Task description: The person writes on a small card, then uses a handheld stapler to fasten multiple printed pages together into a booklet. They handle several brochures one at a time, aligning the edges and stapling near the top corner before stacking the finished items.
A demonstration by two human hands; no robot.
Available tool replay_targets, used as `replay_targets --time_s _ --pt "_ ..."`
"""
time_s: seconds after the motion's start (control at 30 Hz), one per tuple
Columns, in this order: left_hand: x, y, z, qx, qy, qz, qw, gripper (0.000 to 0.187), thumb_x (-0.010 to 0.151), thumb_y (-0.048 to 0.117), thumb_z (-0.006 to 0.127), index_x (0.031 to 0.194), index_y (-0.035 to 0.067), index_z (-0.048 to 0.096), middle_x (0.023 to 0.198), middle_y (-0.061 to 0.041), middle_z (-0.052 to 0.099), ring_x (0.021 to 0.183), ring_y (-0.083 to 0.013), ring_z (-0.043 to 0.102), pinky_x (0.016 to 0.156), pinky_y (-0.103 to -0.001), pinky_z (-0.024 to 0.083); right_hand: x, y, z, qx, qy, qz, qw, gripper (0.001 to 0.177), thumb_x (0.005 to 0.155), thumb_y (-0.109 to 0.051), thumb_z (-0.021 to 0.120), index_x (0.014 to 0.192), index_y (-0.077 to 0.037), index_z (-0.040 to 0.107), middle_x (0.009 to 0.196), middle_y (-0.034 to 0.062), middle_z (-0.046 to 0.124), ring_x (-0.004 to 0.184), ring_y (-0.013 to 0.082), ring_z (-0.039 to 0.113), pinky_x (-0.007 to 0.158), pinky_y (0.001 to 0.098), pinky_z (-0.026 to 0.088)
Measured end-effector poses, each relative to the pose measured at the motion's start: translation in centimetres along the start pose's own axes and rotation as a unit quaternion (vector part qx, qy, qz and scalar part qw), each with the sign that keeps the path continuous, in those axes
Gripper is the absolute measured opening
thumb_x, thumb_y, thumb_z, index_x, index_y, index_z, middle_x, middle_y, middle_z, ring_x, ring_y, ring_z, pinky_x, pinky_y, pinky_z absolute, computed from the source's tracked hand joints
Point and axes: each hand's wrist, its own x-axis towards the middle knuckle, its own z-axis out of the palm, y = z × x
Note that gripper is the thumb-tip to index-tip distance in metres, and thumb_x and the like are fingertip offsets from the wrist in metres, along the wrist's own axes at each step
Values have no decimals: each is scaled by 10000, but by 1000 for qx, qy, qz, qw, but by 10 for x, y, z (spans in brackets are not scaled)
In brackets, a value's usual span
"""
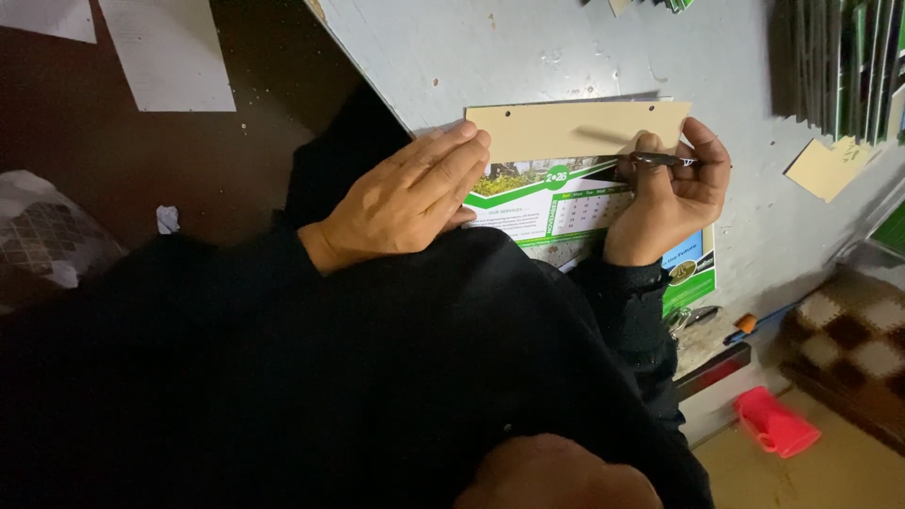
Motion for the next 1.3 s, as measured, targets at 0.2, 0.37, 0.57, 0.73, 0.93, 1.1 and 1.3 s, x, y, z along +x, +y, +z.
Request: replay_targets --time_s 0.2,0.37,0.57,0.73,0.93,1.1,1.3 --pt "1 1 -3 56 -58 21 997 462 1092 335 427 1218 -60 632 1249 -199 612 1218 -303 535 1073 -360 486 4 11 -8 21 -15 -27 999 348 777 159 496 1070 3 602 808 58 474 732 278 685 519 336 530" --pt "9 3 -5 55 -76 8 996 379 1072 263 403 1210 -1 638 1269 -134 599 1239 -254 522 1069 -330 463 9 -7 -8 -87 -46 -44 994 301 790 48 634 1075 -39 589 880 112 621 661 169 586 569 278 501" --pt "7 5 1 67 -59 6 996 501 1070 378 344 1178 27 685 1263 -129 623 1232 -243 535 1044 -325 492 10 -28 -6 -294 -105 -72 947 280 862 -72 753 1088 -78 589 978 64 590 757 136 543 647 266 504" --pt "9 3 3 54 -41 13 998 486 1060 364 382 1115 13 713 1235 -140 625 1224 -255 520 989 -335 542 13 -36 -4 -328 -130 -43 935 267 873 -12 709 1095 -65 570 1000 87 613 754 149 618 647 288 548" --pt "19 1 0 69 -13 21 997 481 1045 360 389 1030 16 726 1132 -117 664 1164 -227 530 942 -302 570 16 -41 -6 -345 -158 -40 924 246 889 -73 704 1090 -49 566 1037 139 632 799 210 665 680 334 553" --pt "21 3 -3 100 -42 7 994 466 1055 350 341 1046 65 710 1134 -71 662 1130 -195 543 981 -283 520 18 -34 -10 -343 -154 -45 926 249 869 -58 722 1075 -51 582 1004 94 622 777 166 627 698 291 565" --pt "19 3 -1 113 -42 20 992 499 1045 396 353 1024 77 736 1110 -63 679 1131 -204 560 966 -278 528 15 -35 -11 -326 -155 -44 932 247 875 -44 712 1081 -47 576 1011 98 616 793 169 607 646 278 556"
